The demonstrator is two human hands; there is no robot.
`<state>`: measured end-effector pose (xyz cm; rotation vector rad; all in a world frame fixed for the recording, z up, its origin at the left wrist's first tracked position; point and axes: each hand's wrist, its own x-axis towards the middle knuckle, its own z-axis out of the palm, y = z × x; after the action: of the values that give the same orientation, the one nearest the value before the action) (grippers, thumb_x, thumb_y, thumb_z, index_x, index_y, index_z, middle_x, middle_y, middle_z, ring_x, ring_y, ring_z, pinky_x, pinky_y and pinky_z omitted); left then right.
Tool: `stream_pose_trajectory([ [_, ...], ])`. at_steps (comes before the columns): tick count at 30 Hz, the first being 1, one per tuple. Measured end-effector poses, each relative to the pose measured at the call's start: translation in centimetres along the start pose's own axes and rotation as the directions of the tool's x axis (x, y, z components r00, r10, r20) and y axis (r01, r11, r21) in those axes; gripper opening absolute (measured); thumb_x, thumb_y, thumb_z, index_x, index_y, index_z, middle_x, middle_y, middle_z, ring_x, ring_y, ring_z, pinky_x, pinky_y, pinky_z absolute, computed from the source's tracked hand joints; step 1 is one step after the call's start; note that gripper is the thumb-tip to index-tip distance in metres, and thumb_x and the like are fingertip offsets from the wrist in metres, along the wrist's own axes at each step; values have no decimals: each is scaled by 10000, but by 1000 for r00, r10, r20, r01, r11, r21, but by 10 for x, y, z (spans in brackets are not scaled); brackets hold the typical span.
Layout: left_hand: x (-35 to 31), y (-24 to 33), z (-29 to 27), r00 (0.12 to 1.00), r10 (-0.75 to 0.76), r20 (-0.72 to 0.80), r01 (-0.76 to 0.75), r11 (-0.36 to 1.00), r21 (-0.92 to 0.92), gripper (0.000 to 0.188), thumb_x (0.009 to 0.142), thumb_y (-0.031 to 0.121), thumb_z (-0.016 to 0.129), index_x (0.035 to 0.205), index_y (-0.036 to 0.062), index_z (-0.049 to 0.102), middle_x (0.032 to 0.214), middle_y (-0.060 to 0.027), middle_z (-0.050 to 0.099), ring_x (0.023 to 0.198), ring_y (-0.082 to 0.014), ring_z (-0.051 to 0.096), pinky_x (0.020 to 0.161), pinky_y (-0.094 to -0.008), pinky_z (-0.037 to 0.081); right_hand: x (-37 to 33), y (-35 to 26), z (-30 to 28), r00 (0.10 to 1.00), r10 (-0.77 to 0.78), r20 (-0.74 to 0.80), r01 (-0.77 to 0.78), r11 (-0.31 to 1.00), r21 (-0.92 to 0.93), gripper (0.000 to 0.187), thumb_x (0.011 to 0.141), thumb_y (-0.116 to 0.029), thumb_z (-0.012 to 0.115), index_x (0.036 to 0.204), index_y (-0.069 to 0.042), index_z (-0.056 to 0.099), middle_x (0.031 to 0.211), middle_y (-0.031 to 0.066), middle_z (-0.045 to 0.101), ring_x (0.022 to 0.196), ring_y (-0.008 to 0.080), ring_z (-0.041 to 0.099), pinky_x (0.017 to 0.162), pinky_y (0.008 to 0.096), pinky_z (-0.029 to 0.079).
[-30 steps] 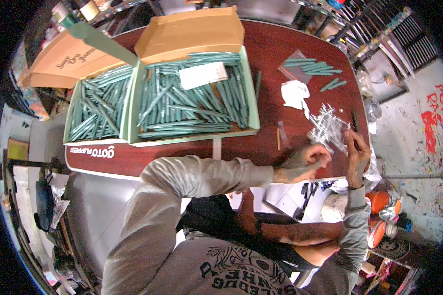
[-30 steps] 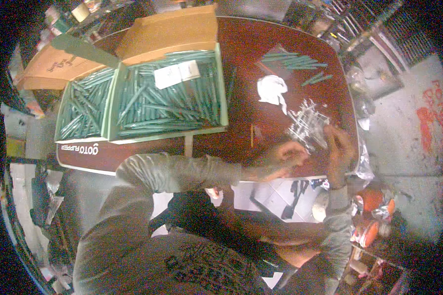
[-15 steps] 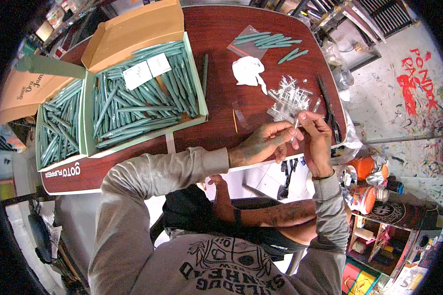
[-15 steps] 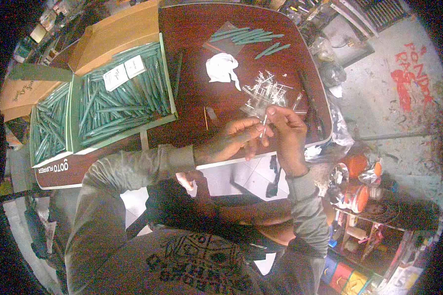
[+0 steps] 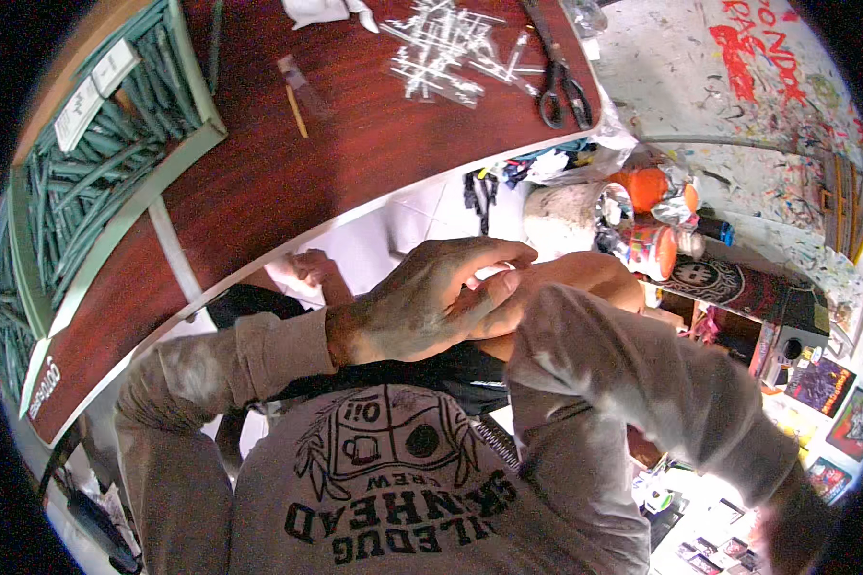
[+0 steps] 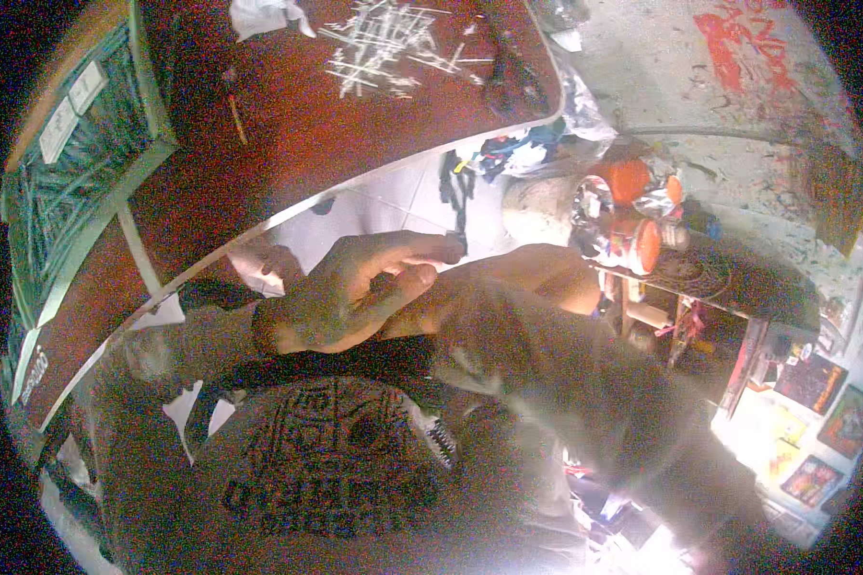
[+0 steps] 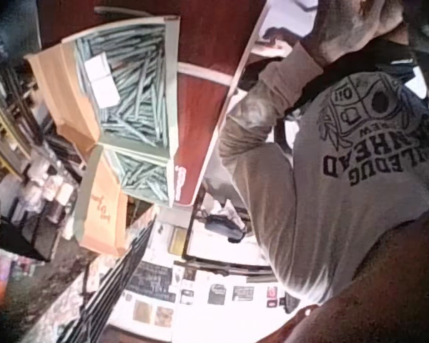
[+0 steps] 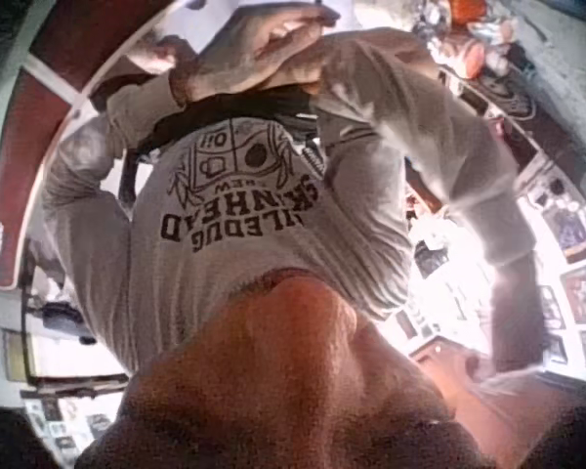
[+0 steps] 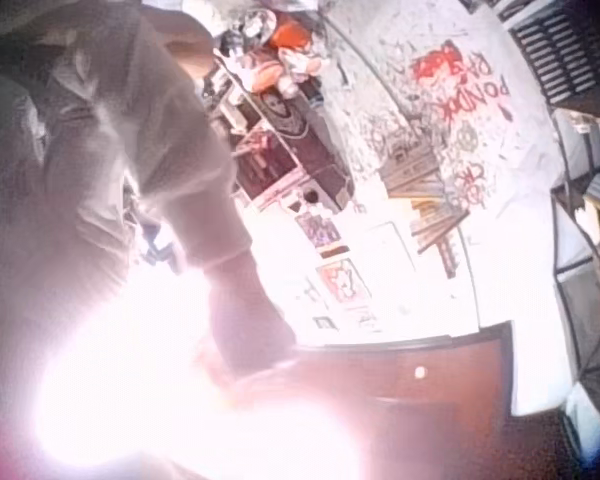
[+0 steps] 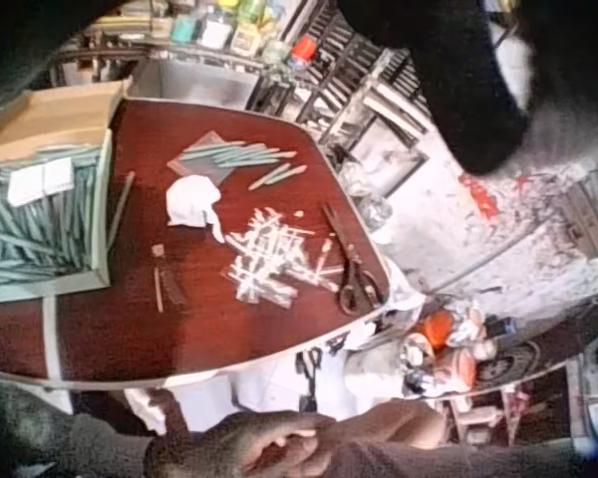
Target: The person applies small white labels onto green plastic tags by hand and places the finished tags into a cardboard box.
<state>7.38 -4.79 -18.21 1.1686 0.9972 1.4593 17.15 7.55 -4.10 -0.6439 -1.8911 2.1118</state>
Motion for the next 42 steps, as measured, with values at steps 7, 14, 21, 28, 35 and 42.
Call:
stream_pose_trajectory([
  [7,2,-5,35,991,11,-130,-65,906,-418,374,1066,259,430,1283,-7,581,1163,-153,673,1065,-207,652,942,-336,495,-36,-16,7,929,356,103,-299,885,-357,301,964,-155,590,1236,-29,562,1092,84,625,943,179,600,858,307,472],
  [14,2,16,33,906,374,-200,-371,927,55,349,920,182,680,1237,41,641,1140,-133,673,1022,-238,662,889,-344,510,-50,-38,5,864,495,95,-376,759,-531,372,957,-138,586,1301,-10,528,1179,103,612,1022,201,605,928,319,469],
  [21,14,33,52,878,460,-133,-410,866,287,338,785,226,802,1088,108,711,1026,-64,696,930,-250,675,797,-362,548,-72,-44,9,867,498,4,-408,714,-569,429,944,-103,590,1349,4,496,1234,123,600,1082,205,605,965,330,466],
  [28,32,39,89,858,510,-55,-479,835,272,291,694,117,812,961,63,710,935,-88,701,783,-254,681,672,-339,539,-121,-54,-15,931,363,-24,-325,798,-508,379,931,-111,591,1286,1,520,1170,126,607,1050,218,613,930,334,468],
  [35,58,28,118,883,443,154,-469,850,241,223,724,120,716,937,73,666,911,-87,679,801,-274,675,701,-355,542,-169,-25,-48,957,283,-65,-285,868,-407,330,919,-120,592,1223,-2,543,1105,130,615,1017,231,620,896,339,469],
  [42,82,15,156,891,298,342,-348,933,92,214,815,100,653,1019,65,710,933,-103,689,846,-262,669,755,-354,528,-192,-7,-99,961,267,-65,-271,884,-380,283,906,-128,593,1160,-6,567,1040,133,623,984,244,628,861,344,471],
])
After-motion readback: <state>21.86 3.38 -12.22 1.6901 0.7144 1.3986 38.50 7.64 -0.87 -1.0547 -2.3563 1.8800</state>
